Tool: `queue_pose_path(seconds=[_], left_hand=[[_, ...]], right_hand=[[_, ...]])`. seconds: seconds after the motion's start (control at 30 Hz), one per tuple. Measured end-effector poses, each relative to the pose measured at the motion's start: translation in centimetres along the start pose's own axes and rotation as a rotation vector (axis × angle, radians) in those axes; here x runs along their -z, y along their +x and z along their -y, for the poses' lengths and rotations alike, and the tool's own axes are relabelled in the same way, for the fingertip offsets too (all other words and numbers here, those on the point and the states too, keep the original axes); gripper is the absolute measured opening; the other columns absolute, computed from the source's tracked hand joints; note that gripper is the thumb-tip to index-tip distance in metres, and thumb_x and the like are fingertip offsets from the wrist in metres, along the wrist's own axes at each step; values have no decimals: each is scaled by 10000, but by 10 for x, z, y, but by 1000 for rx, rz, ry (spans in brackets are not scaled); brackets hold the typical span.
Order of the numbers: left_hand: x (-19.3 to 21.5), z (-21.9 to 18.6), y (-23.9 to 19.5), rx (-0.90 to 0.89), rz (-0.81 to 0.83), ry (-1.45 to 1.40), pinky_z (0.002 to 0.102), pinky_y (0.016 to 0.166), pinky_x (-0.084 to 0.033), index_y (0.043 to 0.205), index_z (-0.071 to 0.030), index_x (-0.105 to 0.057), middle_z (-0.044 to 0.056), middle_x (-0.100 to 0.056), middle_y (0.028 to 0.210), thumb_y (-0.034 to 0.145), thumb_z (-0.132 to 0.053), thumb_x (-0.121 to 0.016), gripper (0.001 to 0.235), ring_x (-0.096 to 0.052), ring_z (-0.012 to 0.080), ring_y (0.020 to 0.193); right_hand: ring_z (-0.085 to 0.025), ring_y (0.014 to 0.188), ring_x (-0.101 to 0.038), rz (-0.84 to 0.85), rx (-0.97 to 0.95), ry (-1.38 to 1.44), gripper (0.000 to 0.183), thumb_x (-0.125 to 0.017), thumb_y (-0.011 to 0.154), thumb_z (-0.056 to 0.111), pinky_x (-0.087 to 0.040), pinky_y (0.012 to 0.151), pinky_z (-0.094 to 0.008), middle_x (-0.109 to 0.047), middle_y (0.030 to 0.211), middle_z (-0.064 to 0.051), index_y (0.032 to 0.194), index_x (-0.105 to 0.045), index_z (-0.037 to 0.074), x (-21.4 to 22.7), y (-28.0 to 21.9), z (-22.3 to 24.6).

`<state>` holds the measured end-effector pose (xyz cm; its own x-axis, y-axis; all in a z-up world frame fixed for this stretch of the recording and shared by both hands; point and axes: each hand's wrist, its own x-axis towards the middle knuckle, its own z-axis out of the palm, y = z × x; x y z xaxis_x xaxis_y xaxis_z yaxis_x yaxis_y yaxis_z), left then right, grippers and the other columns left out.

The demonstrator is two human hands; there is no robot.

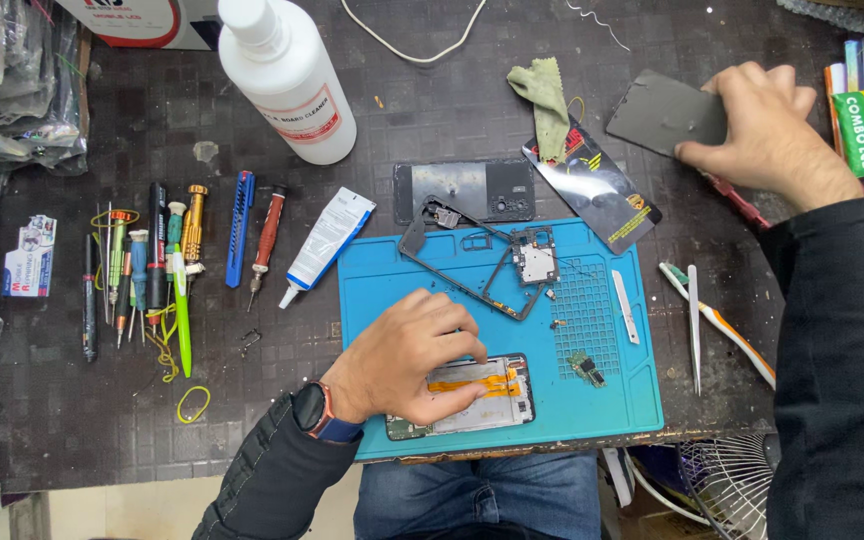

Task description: The person repairs a disassembled smartphone on a blue work mat. They handle the motherboard and ribbon cables, use tweezers to adjust small components, and inspect a cracked screen assembly before placing it aside.

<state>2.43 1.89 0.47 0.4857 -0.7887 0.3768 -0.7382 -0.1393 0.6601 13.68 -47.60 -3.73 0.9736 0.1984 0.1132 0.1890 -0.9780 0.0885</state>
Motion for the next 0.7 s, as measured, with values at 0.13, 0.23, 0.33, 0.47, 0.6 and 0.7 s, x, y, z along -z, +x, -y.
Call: queue_pose_path(seconds=[0.13, 0.23, 0.33, 0.47, 0.6, 0.7], left_hand=[[0, 0, 0, -1, 2, 5, 351, 757, -413, 925, -122, -707, 34, -644, 971, 798, -308, -802, 244, -577, 219, 876], [1, -1, 1, 1, -5, 8, 351, 759, -415, 921, -119, -704, 36, -646, 975, 802, -307, -803, 243, -578, 220, 879], [1, -2, 1, -5, -20, 9, 351, 768, -422, 918, -117, -704, 39, -651, 981, 806, -296, -802, 233, -587, 222, 892], [0, -2, 1, -12, -67, 27, 355, 778, -438, 899, -122, -700, 38, -653, 965, 810, -264, -812, 202, -599, 225, 887], [3, -3, 0, -19, -137, 54, 364, 769, -446, 881, -117, -694, 46, -649, 947, 780, -225, -830, 200, -599, 238, 854], [2, -4, -1, -36, -202, 88, 366, 774, -454, 863, -116, -687, 39, -641, 938, 764, -201, -833, 196, -606, 235, 859]], right_hand=[[-338, 1195, -492, -162, -112, 182, 365, -761, 1038, 296, -375, 1090, -474, -624, 1171, -172, 1137, -583, -7, 9, -2, 10], [-298, 1143, -551, -271, -242, 400, 286, -704, 1084, 192, -427, 1038, -425, -635, 1135, -170, 1206, -541, -9, 27, -4, 27], [-216, 1031, -631, -370, -287, 664, 244, -632, 1077, 118, -500, 899, -354, -645, 1135, -133, 1248, -511, -9, 47, -6, 43], [-182, 1149, -621, -408, -133, 1012, 248, -538, 1148, -11, -520, 1034, -322, -647, 1290, -101, 1390, -483, -29, 70, -12, 62], [-160, 1208, -639, -264, -182, 1441, 255, -520, 1148, 13, -528, 1103, -318, -659, 1325, -91, 1401, -505, -15, 98, -20, 91], [-148, 1180, -674, -124, -284, 1702, 258, -522, 1100, 50, -540, 1065, -319, -674, 1279, -93, 1352, -529, -5, 116, -43, 122]])
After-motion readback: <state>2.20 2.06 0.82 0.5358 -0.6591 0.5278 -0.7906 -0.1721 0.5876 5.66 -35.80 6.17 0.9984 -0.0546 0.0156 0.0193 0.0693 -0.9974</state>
